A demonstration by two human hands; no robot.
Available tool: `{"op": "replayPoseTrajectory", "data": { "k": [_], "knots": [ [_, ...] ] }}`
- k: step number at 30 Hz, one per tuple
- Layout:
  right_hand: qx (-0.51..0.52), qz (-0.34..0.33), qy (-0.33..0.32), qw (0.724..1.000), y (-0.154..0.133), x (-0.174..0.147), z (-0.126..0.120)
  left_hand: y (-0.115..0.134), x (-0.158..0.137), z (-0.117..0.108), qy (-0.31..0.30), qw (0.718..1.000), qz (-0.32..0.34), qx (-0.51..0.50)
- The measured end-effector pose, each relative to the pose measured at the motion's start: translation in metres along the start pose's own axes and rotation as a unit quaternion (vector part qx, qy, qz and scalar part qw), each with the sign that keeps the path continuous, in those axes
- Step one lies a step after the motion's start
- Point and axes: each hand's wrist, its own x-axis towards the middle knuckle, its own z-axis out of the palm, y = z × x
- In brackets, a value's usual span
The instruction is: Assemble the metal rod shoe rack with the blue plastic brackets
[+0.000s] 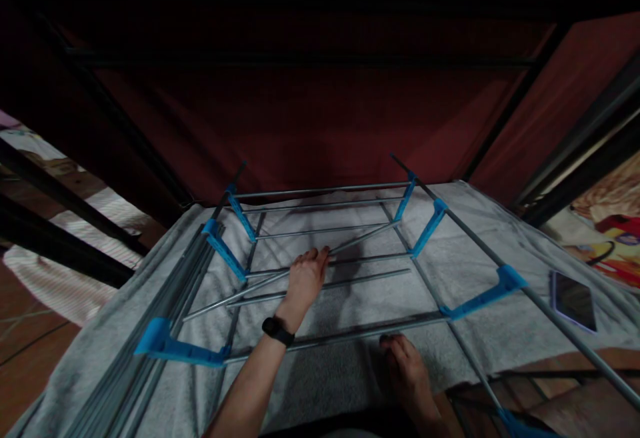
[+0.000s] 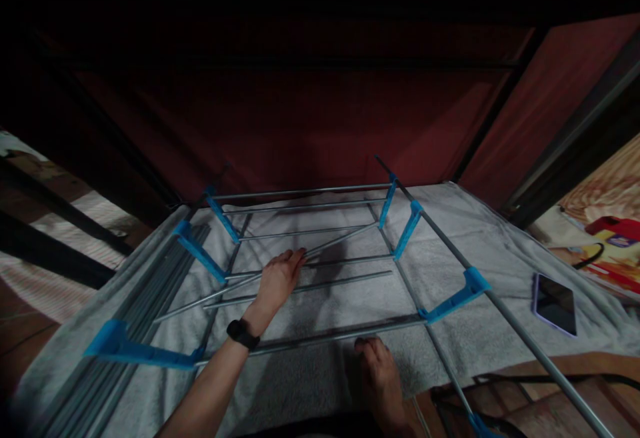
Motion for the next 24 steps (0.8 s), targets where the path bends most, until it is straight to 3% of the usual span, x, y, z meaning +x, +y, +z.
{"op": "replayPoseTrajectory", "data": {
  "k": [9,17,24],
  "knots": [
    [0.072,0.088,-0.013,0.993,0.013,0.017,-0.004,0.002,0.007,0.015,-0.046,0.997,0.014,0.063],
    [0.095,0.088,0.018,0.991,0.004,0.023,-0.016,0.010,0.022,0.029,-0.052,0.998,0.017,0.043],
    [0.129,0.107,0.029,0.985,0.005,0.061,-0.029,0.029,0.051,0.026,-0.054,0.997,0.025,0.045]
  ]
}}
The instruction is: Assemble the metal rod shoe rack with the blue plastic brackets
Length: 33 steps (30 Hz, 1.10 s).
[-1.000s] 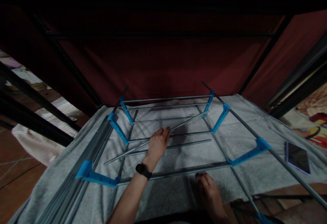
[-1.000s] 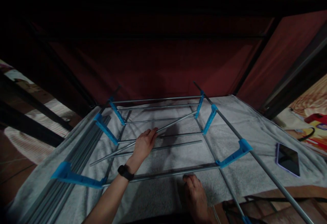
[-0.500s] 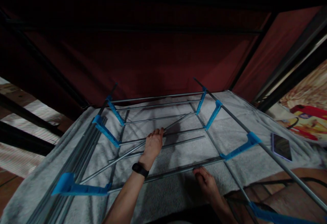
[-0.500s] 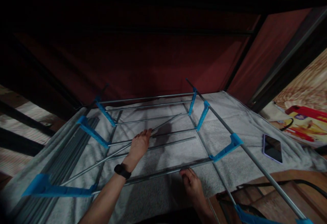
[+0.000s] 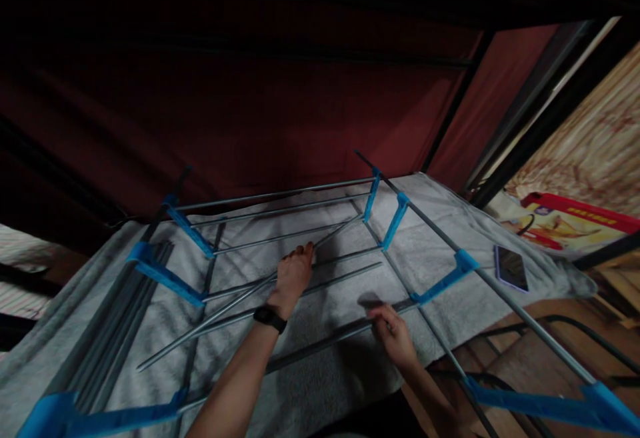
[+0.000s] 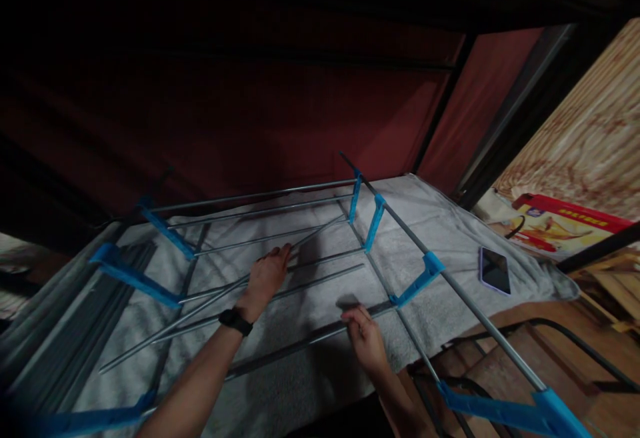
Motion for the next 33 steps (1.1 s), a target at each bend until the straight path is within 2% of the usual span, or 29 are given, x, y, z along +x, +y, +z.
{"op": "replayPoseTrajectory", "data": {
  "k": [11,18,25,33],
  "knots": [
    [-0.002,-0.003,0.074,0.997,0.020,0.089,0.004,0.028,0.051,-0.003,-0.013,0.999,0.034,0.024],
    [0.013,-0.009,0.112,0.994,0.033,0.156,0.012,0.030,0.078,0.001,-0.013,0.998,0.043,0.052],
    [0.025,0.054,0.159,0.985,0.060,0.210,0.017,0.025,0.093,0.001,-0.010,0.997,0.051,0.066],
    [0.021,0.107,0.168,0.980,0.086,0.265,0.019,0.018,0.095,0.002,-0.022,0.997,0.050,0.059]
  ]
}}
